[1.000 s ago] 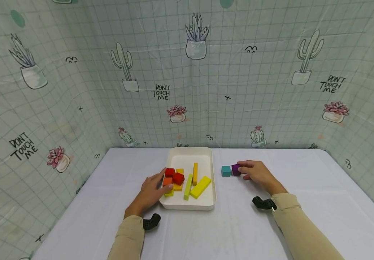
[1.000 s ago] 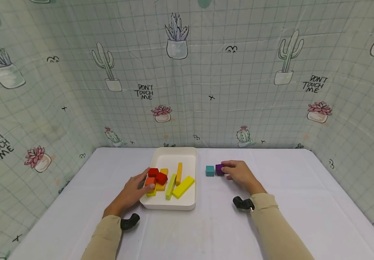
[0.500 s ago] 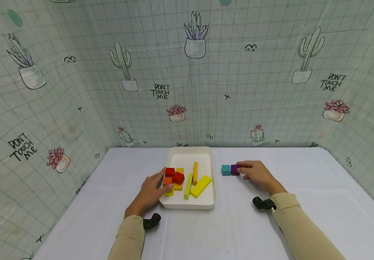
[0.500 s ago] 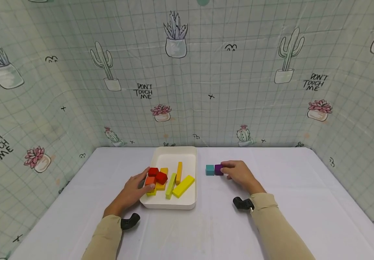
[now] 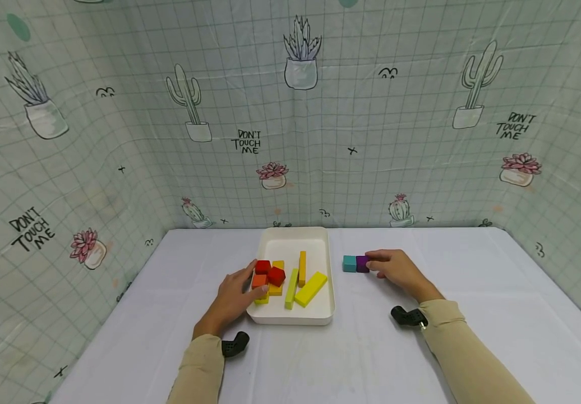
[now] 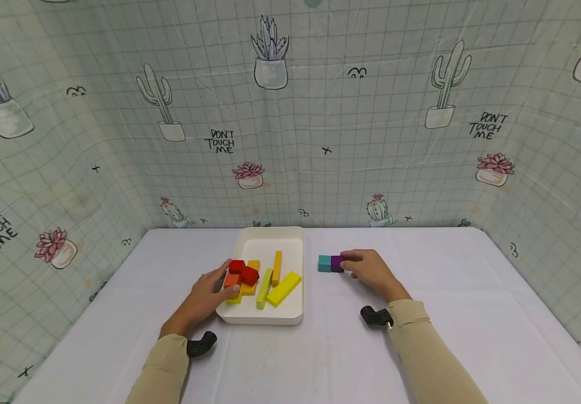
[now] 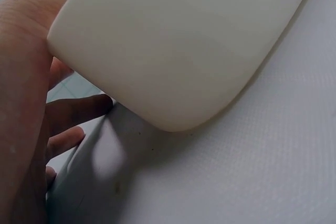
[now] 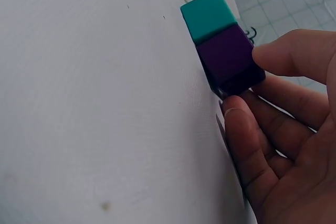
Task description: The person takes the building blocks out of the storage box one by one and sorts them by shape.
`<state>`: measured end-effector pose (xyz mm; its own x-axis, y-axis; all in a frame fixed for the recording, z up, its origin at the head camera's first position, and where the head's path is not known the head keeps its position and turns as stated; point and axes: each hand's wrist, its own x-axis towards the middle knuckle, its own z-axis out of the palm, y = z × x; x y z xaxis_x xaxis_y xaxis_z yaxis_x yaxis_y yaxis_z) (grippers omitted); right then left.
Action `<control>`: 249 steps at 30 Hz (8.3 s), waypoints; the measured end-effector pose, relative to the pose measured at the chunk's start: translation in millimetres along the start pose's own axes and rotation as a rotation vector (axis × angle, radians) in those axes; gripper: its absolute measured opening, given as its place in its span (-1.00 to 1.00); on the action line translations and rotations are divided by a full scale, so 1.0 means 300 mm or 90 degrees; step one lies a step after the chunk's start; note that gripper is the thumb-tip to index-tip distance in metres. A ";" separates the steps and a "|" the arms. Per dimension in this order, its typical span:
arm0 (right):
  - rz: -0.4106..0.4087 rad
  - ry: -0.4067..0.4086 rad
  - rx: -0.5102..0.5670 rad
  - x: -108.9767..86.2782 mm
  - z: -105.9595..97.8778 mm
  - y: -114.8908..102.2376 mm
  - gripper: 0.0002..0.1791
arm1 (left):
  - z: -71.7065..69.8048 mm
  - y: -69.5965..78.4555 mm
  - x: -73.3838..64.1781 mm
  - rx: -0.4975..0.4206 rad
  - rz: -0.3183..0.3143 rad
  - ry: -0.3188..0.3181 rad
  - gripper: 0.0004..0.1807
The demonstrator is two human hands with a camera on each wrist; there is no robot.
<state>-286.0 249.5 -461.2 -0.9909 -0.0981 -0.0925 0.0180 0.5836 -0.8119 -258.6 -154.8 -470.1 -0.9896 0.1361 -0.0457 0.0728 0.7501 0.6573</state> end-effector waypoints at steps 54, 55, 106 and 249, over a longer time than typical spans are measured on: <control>-0.053 -0.011 0.264 0.063 0.114 -0.213 -0.50 | -0.031 -0.003 0.002 -0.003 0.048 -0.017 -0.08; -0.056 -0.015 0.268 0.064 0.125 -0.222 -0.51 | -0.031 -0.003 0.001 -0.004 0.046 -0.017 -0.08; -0.119 -0.172 0.207 0.070 0.334 -0.415 -0.58 | -0.038 -0.011 -0.024 -0.007 0.018 -0.044 -0.07; -0.126 -0.120 0.242 0.037 0.276 -0.387 -0.57 | -0.019 -0.004 -0.014 -0.005 0.010 -0.017 -0.13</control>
<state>-288.0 113.8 -415.8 -0.9391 -0.3434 0.0115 -0.0871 0.2055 -0.9748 -255.2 -160.0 -466.5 -0.9846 0.1656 -0.0554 0.0875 0.7425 0.6641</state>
